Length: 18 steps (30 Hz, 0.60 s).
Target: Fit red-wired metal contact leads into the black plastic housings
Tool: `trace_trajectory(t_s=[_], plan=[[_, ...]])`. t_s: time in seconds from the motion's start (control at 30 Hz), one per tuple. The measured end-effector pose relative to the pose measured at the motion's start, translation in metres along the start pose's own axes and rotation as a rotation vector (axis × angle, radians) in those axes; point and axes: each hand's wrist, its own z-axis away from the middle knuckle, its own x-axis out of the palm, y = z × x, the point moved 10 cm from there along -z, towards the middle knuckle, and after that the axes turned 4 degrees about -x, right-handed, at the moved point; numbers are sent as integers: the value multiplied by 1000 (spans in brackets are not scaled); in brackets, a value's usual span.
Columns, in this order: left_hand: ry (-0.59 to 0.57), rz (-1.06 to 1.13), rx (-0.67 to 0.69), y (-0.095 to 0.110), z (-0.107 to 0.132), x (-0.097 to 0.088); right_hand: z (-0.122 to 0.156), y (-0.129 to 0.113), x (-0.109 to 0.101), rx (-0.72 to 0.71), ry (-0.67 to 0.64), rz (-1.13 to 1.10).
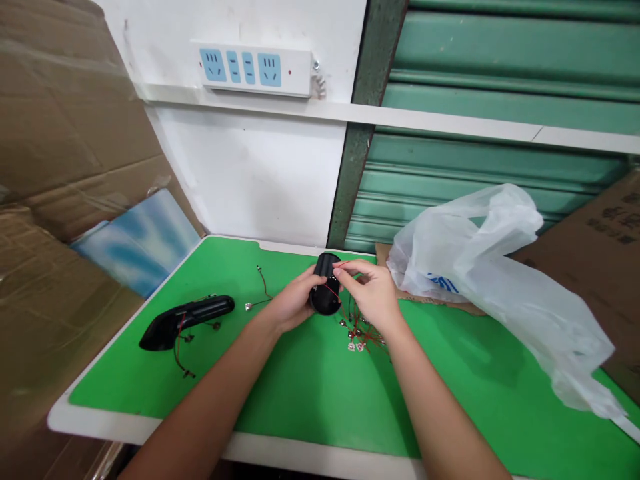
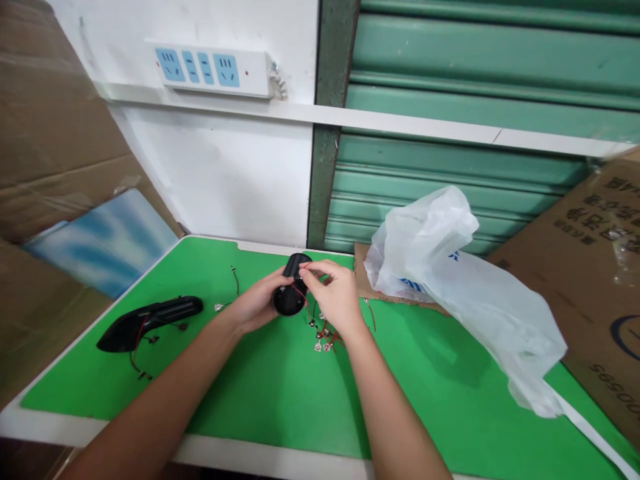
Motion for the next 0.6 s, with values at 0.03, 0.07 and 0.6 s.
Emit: trace_trajectory(t_s=[0.03, 0.07, 0.6], plan=[[4, 2, -2, 0, 0, 0, 0, -2, 0, -12, -2, 16], [6, 4, -4, 0, 0, 0, 0, -3, 1, -22, -6, 24], [37, 57, -21, 3, 4, -2, 1, -12, 1, -94, -42, 143]])
